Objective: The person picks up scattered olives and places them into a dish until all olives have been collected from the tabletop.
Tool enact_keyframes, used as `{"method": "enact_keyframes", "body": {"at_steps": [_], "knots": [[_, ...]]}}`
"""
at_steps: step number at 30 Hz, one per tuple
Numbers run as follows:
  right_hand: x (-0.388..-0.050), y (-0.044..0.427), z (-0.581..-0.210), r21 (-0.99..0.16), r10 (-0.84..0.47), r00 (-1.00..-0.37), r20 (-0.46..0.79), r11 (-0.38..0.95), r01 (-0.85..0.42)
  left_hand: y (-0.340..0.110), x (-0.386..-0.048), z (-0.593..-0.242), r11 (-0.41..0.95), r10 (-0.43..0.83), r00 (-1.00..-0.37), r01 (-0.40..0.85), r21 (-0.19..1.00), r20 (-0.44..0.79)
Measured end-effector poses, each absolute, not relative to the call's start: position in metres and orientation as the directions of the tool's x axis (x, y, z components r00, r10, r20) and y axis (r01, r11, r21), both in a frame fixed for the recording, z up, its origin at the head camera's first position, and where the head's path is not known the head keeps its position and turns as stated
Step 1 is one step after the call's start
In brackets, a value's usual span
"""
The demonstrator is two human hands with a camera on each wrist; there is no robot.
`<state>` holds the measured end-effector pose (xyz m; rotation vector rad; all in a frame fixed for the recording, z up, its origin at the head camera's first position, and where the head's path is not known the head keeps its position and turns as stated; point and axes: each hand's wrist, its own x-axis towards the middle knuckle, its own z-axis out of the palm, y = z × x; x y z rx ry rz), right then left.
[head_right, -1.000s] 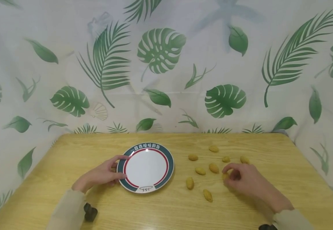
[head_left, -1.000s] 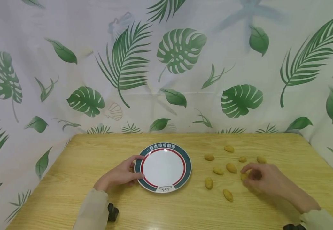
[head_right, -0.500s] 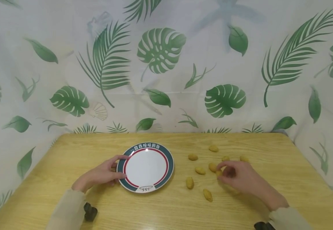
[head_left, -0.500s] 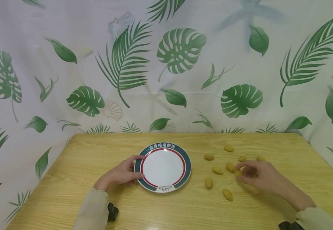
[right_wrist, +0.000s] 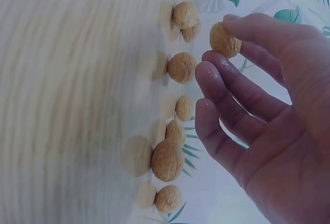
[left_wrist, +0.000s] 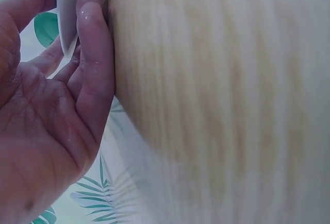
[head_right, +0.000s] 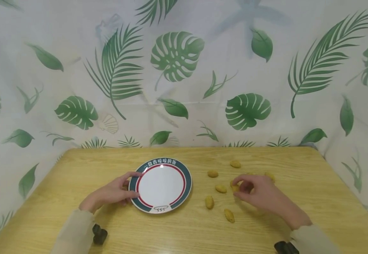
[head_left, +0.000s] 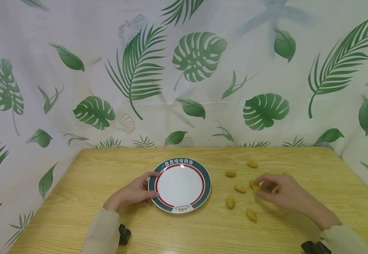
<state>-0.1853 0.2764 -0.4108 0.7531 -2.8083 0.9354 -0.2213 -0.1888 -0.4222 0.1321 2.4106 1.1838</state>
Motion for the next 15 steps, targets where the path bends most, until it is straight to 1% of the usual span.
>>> {"method": "enact_keyframes", "body": {"at_steps": [9,15], "knots": [[-0.187,0.266,-0.406,-0.557,-0.426,-0.880,0.210,0.687,-0.466,-0.189,-0.222,-0.424,0.620,0.280,-0.894,-0.109,0.777,-0.349],[-0.187,0.258,-0.402,-0.572,-0.440,-0.868,0.231,0.660,-0.487,-0.190,-0.222,-0.424,0.628,0.275,-0.895,-0.111,0.770,-0.352]]}}
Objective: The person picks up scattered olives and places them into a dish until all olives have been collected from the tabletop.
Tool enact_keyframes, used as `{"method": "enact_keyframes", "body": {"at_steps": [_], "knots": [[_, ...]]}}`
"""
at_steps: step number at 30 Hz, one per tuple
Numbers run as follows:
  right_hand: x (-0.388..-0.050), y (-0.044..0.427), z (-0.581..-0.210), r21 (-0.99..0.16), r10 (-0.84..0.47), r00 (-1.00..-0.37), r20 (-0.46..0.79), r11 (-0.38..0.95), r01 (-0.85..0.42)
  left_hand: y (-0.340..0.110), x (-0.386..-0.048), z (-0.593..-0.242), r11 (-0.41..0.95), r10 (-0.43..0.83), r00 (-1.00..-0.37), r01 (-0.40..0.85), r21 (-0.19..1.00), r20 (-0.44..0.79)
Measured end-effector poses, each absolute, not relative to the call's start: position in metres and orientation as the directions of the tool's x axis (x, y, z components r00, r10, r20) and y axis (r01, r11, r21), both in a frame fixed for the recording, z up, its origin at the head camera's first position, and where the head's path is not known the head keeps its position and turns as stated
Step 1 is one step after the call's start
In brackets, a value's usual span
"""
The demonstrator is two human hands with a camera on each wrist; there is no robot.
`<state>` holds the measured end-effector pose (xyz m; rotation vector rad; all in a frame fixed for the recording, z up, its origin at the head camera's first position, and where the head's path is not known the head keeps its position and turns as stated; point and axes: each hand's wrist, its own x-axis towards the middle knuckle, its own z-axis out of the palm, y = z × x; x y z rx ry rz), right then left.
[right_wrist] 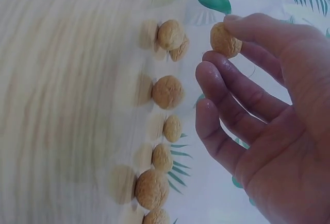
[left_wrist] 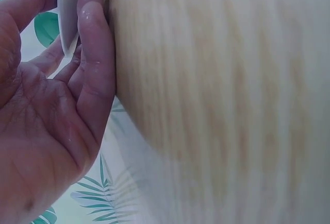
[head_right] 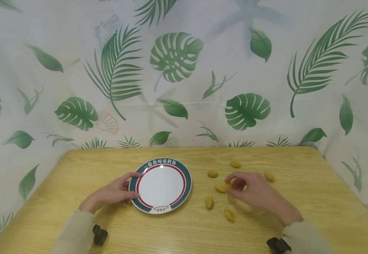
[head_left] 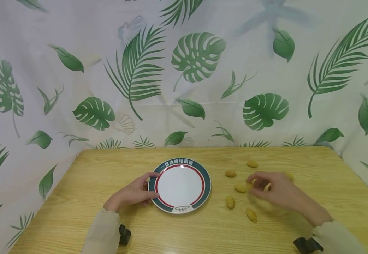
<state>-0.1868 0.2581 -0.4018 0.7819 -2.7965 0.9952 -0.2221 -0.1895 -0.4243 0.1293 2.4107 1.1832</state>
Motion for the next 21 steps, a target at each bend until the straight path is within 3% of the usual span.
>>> {"method": "enact_keyframes", "body": {"at_steps": [21], "knots": [[-0.198,0.230,-0.406,-0.603,-0.439,-0.869,0.229,0.637,-0.481,-0.190,-0.222,-0.426,0.632,0.269,-0.897,-0.110,0.767,-0.350]]}}
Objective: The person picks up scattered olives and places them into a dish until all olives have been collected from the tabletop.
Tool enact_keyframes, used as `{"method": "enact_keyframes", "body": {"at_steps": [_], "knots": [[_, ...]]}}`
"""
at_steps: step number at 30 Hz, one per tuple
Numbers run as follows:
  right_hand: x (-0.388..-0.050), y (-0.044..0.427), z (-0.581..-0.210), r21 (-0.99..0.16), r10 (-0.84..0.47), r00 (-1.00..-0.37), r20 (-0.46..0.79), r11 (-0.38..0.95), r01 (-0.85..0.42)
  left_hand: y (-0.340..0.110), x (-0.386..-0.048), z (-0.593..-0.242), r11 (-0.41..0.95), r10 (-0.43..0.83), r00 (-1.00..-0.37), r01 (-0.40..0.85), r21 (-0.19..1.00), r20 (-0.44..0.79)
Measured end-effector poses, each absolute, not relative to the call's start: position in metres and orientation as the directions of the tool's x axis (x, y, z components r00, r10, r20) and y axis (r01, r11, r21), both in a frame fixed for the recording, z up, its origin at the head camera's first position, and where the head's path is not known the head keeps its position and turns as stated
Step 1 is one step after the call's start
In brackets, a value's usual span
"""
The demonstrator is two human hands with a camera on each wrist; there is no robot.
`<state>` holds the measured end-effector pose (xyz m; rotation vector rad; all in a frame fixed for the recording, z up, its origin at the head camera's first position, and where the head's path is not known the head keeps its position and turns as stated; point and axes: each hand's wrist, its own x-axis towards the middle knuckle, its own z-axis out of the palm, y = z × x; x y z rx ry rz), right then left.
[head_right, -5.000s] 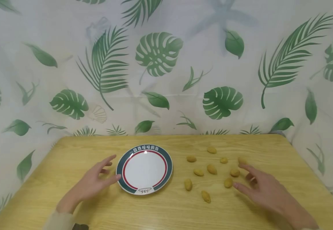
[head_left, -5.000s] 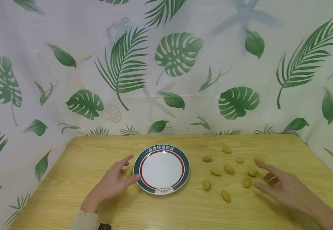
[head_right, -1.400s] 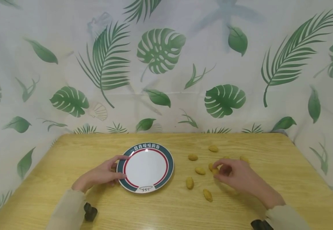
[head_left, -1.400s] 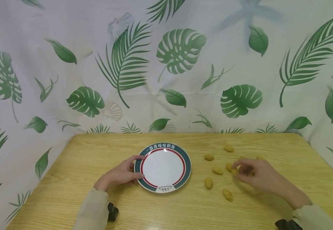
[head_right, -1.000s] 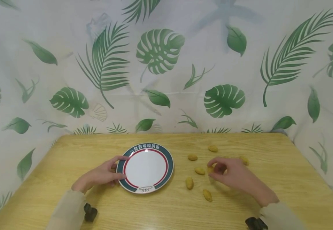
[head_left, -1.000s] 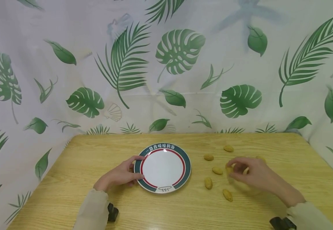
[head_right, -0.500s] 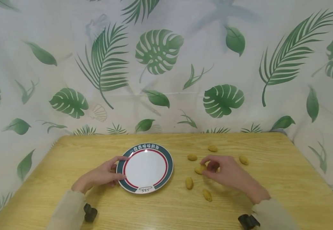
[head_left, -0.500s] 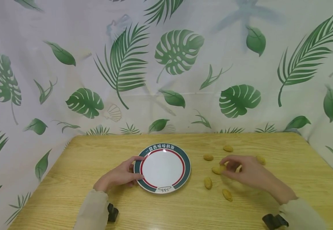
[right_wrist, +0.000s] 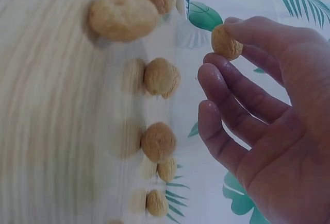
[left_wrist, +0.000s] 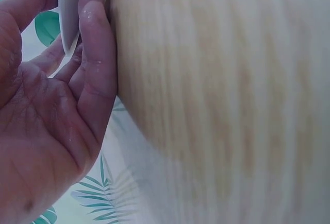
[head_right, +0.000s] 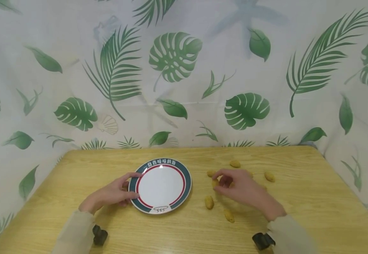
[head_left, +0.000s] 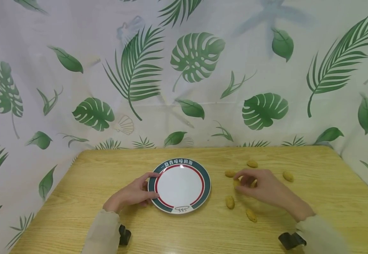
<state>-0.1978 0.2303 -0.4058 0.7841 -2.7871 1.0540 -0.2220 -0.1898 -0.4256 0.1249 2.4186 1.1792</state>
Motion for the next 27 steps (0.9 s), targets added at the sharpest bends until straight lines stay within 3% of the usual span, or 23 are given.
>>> {"method": "enact_keyframes", "body": {"at_steps": [27], "knots": [[-0.217,0.172,-0.404,-0.670,-0.504,-0.851,0.146,0.583,-0.460,-0.187,-0.221,-0.423,0.631,0.259,-0.896,-0.126,0.765,-0.361]]}}
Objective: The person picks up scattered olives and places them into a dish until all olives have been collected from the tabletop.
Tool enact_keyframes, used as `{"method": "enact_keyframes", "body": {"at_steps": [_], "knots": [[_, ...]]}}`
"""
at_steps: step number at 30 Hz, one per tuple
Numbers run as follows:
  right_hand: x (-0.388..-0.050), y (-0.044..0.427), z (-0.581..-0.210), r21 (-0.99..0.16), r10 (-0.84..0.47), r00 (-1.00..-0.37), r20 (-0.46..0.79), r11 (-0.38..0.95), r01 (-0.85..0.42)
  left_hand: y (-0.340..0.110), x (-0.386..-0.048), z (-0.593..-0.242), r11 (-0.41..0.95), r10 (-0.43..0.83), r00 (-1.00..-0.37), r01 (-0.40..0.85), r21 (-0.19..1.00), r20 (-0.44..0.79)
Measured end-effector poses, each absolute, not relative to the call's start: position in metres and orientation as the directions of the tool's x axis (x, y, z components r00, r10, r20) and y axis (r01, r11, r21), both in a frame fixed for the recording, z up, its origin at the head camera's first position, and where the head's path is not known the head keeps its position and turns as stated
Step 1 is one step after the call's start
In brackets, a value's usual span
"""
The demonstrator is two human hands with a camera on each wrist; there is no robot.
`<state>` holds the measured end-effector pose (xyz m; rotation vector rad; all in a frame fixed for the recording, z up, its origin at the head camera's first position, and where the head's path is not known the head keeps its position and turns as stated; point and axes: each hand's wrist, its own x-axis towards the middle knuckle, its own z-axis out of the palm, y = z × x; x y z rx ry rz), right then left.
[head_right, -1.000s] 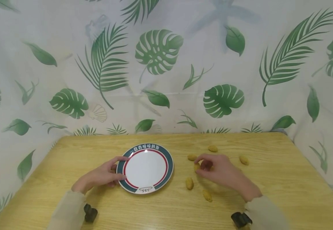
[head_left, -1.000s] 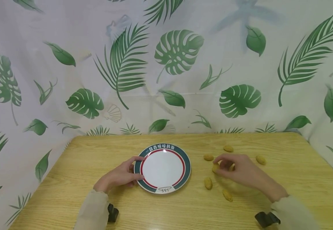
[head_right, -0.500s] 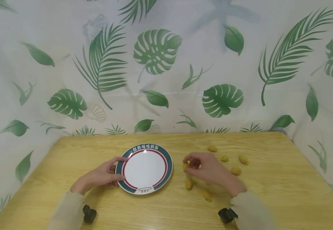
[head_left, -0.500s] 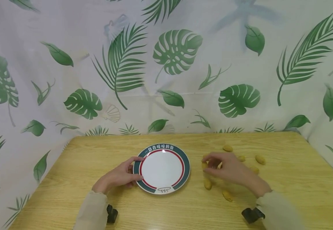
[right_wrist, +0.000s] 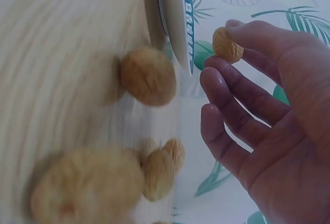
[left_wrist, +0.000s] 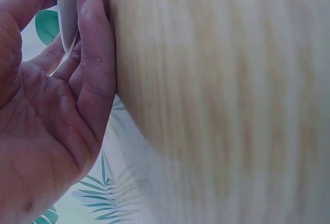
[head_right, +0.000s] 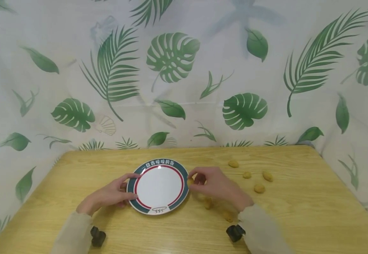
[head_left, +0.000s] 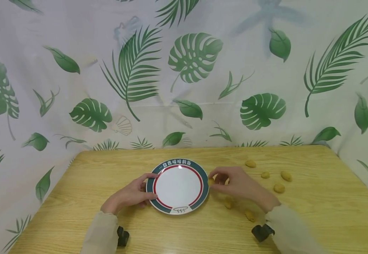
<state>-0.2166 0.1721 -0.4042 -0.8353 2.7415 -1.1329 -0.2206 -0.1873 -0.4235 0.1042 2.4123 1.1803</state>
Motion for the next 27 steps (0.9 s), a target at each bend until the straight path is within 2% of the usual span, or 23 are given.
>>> {"method": "enact_keyframes", "body": {"at_steps": [27], "knots": [[-0.230,0.120,-0.414,-0.694,-0.562,-0.821,0.101,0.551,-0.463,-0.187,-0.223,-0.425,0.624,0.255,-0.889,-0.149,0.767,-0.381]]}}
